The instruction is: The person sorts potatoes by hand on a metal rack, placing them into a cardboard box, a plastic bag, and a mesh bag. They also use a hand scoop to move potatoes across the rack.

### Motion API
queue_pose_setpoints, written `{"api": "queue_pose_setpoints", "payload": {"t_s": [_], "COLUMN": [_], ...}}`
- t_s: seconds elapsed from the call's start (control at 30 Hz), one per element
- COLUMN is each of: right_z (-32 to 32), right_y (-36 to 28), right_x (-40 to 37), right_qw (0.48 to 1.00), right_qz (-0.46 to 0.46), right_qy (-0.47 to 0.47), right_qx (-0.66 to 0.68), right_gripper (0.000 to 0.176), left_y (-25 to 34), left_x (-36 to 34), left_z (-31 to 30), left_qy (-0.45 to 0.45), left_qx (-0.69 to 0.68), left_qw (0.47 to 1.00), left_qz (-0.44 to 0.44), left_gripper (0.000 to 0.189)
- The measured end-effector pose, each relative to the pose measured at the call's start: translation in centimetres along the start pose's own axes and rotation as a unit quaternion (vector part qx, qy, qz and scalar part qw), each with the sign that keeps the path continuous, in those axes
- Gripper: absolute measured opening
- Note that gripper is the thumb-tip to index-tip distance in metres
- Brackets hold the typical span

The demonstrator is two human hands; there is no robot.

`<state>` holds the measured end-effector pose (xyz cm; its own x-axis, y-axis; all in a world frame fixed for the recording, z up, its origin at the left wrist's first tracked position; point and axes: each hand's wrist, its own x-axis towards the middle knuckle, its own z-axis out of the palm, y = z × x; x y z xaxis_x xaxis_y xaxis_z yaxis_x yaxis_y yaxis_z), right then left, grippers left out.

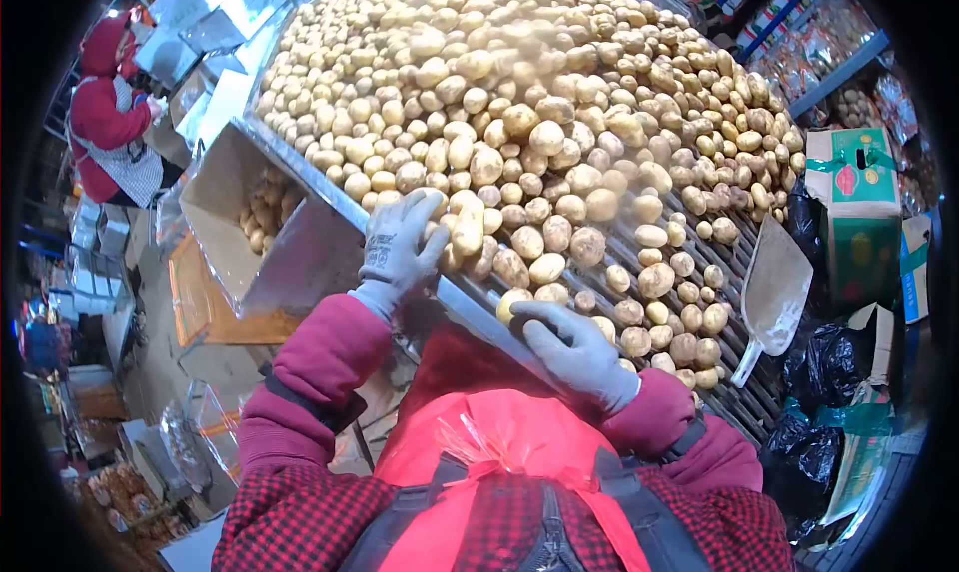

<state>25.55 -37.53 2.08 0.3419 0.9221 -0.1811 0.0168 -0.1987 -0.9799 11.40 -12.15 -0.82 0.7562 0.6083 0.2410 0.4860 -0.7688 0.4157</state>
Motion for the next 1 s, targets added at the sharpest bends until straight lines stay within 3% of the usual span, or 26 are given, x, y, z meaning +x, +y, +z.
{"api": "queue_pose_setpoints", "payload": {"t_s": [0.07,0.1,0.13,0.2,0.3,0.33,0.4,0.43,0.6,0.7,0.77,0.8,0.83,0.87,0.9,0.93,1.0], "right_z": [-2.0,-2.4,-3.3,-5.6,-10.0,-11.0,-13.3,-14.6,-16.2,-15.9,-15.4,-15.0,-14.4,-14.0,-13.9,-14.3,-12.6], "right_y": [-2.0,-2.2,-5.2,-5.0,-3.6,-3.7,-1.4,-0.4,0.9,1.8,2.5,1.8,1.0,0.4,-0.3,-0.9,-3.7], "right_x": [1.9,3.8,5.4,11.7,22.5,25.4,30.3,31.6,32.1,31.9,31.3,30.6,29.7,28.9,28.1,26.3,24.7], "right_qw": [0.997,0.99,0.994,0.964,0.926,0.918,0.885,0.886,0.949,0.932,0.948,0.948,0.964,0.963,0.937,0.968,0.97], "right_qz": [0.072,-0.084,0.006,-0.123,-0.137,-0.098,-0.132,-0.122,-0.096,-0.116,-0.105,-0.115,-0.078,-0.038,-0.247,-0.099,-0.025], "right_qy": [-0.004,0.083,0.111,0.204,0.249,0.236,0.162,0.161,0.123,0.161,0.186,0.185,0.228,0.265,0.241,0.23,0.177], "right_qx": [0.002,-0.071,-0.025,-0.122,-0.251,-0.302,-0.416,-0.417,-0.274,-0.302,-0.236,-0.231,-0.108,0.016,-0.046,0.008,0.164], "right_gripper": [0.031,0.03,0.03,0.034,0.045,0.047,0.047,0.047,0.044,0.044,0.043,0.043,0.043,0.042,0.038,0.035,0.035], "left_y": [-0.4,0.5,0.9,2.6,2.4,1.7,2.2,2.2,1.7,1.4,1.0,1.8,2.9,3.8,3.3,2.8,3.2], "left_x": [2.1,4.1,6.6,11.4,18.1,19.2,22.1,22.9,24.9,24.1,23.6,22.7,21.3,20.3,19.7,18.6,16.9], "left_z": [0.3,-0.5,-0.2,-0.3,3.4,6.0,6.9,7.5,8.5,8.7,8.8,7.2,5.6,4.1,4.4,4.6,2.6], "left_qy": [0.07,0.095,0.094,0.053,-0.082,-0.042,-0.146,-0.137,-0.126,-0.109,-0.091,-0.11,-0.153,-0.188,-0.173,-0.156,-0.14], "left_qx": [-0.051,-0.037,-0.061,-0.006,0.053,0.078,0.108,0.115,0.036,0.039,-0.104,-0.194,-0.319,-0.435,-0.524,-0.601,-0.615], "left_qw": [0.993,0.984,0.978,0.978,0.964,0.963,0.954,0.954,0.956,0.959,0.964,0.962,0.935,0.874,0.827,0.769,0.745], "left_qz": [0.086,0.145,0.174,0.203,0.247,0.254,0.238,0.242,0.262,0.258,0.227,0.16,0.027,-0.105,-0.106,-0.149,-0.216], "left_gripper": [0.044,0.048,0.054,0.063,0.073,0.067,0.057,0.048,0.053,0.053,0.048,0.041,0.04,0.038,0.035,0.033,0.028]}}
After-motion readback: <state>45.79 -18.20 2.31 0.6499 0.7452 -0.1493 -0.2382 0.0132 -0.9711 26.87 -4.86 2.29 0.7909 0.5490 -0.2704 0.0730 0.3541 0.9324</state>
